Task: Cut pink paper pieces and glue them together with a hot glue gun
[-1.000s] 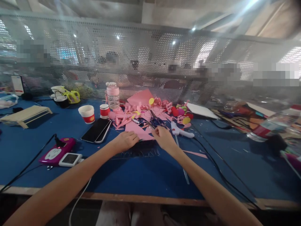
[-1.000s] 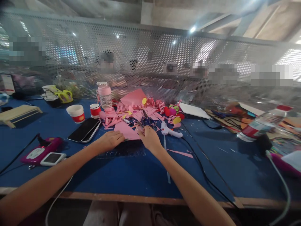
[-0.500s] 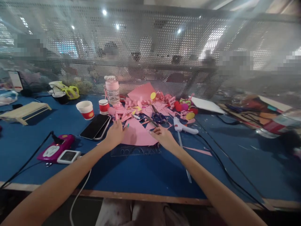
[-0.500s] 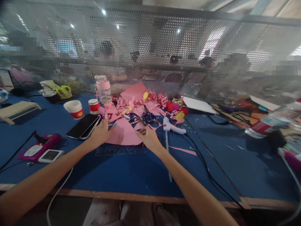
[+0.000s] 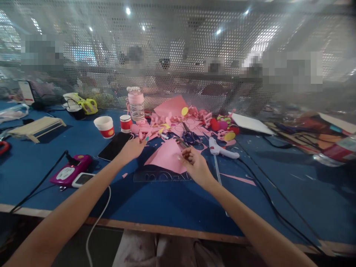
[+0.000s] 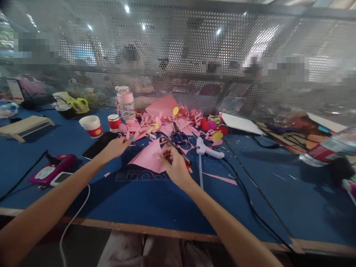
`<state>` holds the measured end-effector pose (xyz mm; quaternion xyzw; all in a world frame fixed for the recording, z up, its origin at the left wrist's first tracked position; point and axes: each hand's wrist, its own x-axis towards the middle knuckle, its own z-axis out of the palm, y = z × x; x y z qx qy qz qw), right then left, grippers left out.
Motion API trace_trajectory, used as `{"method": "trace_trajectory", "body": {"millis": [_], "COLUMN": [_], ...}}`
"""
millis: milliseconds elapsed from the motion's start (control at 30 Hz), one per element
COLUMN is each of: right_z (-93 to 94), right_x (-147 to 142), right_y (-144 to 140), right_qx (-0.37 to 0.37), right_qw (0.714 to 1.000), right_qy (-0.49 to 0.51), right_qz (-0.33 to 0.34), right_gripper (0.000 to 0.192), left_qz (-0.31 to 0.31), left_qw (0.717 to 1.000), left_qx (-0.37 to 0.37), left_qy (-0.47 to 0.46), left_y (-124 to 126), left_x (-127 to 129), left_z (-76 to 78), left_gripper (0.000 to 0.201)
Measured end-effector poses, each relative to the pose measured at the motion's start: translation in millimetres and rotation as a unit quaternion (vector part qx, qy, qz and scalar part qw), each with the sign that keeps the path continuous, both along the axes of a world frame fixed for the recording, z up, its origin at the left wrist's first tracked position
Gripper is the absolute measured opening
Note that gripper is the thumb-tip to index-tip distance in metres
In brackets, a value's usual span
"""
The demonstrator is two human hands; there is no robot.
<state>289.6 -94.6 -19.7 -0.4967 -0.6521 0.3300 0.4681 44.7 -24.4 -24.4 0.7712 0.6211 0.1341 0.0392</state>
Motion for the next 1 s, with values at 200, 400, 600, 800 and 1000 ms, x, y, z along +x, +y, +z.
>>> {"method": "trace_trajectory", "body": {"millis": [200, 400, 600, 800, 1000], "right_z": [1.2, -4.7, -8.9, -15.5, -14.8], "right_x": [-1.9, 1.0, 1.2, 1.4, 1.3], "right_y": [-6.9, -1.5, 4.9, 8.8, 11.7], "right_qx": [0.096, 0.143, 0.108, 0.021, -0.042], "right_qw": [0.994, 0.985, 0.993, 0.997, 0.989], "right_qy": [0.042, 0.045, 0.044, 0.016, 0.040], "right_qz": [-0.032, -0.087, 0.007, 0.077, 0.137], "right_gripper": [0.027, 0.026, 0.028, 0.032, 0.045], "left_qz": [-0.016, -0.061, -0.016, 0.011, 0.016], "left_qw": [0.961, 0.795, 0.767, 0.775, 0.779], "left_qx": [-0.206, -0.372, -0.294, -0.224, -0.194], "left_qy": [-0.182, -0.476, -0.570, -0.591, -0.595], "left_y": [-10.0, -12.9, -2.5, -3.7, -6.0], "left_x": [8.3, 6.2, 4.1, 9.8, 11.1], "left_z": [23.6, 26.0, 19.8, 18.2, 18.1], "left_gripper": [0.058, 0.028, 0.020, 0.017, 0.017]}}
